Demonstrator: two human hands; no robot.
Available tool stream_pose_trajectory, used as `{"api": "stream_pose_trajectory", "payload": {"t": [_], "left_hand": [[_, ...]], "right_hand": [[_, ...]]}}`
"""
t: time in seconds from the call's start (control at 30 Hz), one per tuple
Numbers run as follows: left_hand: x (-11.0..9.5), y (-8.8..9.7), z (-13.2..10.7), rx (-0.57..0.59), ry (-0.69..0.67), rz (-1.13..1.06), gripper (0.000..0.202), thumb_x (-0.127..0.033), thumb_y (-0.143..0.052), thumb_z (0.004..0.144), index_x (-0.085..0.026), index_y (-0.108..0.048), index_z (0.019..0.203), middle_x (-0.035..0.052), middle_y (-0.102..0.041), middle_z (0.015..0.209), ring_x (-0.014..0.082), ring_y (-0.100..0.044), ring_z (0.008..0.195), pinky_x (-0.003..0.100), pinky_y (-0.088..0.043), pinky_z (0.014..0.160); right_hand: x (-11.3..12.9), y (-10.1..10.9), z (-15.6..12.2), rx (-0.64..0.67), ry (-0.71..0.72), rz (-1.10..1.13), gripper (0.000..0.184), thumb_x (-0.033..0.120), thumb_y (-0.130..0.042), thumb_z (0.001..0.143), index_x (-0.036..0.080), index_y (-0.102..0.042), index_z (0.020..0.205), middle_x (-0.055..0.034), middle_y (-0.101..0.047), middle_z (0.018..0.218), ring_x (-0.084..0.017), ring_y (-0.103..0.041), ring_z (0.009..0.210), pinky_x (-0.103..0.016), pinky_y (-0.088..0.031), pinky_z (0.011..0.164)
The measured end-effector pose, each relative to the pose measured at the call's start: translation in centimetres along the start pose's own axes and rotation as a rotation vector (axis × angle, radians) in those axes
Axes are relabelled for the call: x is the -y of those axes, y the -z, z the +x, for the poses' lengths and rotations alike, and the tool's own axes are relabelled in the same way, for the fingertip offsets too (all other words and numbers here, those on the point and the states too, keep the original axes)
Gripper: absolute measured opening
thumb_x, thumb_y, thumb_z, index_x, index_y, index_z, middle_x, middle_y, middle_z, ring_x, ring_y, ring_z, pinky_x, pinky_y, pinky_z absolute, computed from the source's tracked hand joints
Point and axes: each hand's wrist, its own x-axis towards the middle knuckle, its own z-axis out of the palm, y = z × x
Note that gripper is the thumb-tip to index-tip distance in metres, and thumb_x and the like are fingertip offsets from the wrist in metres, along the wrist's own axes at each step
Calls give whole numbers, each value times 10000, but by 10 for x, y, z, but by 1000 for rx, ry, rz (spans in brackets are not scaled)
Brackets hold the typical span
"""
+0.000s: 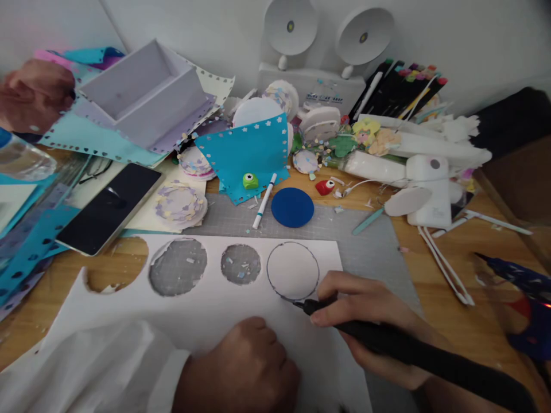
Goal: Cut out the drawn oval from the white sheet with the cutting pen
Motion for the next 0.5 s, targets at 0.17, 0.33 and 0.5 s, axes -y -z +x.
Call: {"api": "stream_pose_trajectory", "payload": {"t": [0.17,0.33,0.5], "left_hand": [[-2,-1,-2,-64,16,14,205,-149,-626,772,-201,-480,638,-43,-560,552,145,-454,471,328,-249,486],[-3,-2,-2,-105,54,32,203,-126,-572,781,-202,-460,630,-36,-545,552,146,-450,478,324,-252,498],[-3,0,-2,-121,56,35,199,-134,-576,778,-202,-458,632,-34,-535,554,147,-453,482,325,-248,496]], "right_hand": [[-2,7,-3,46,-43,68,582,-80,-502,684,294,-640,1109,9,-536,808,-113,-546,703,-237,-382,615],[2,14,-1,79,-43,76,517,-58,-508,706,257,-642,1094,9,-549,791,-116,-556,682,-232,-385,596],[6,17,1,57,-45,67,434,-29,-517,734,236,-656,1048,6,-568,768,-117,-566,663,-227,-392,579]]}}
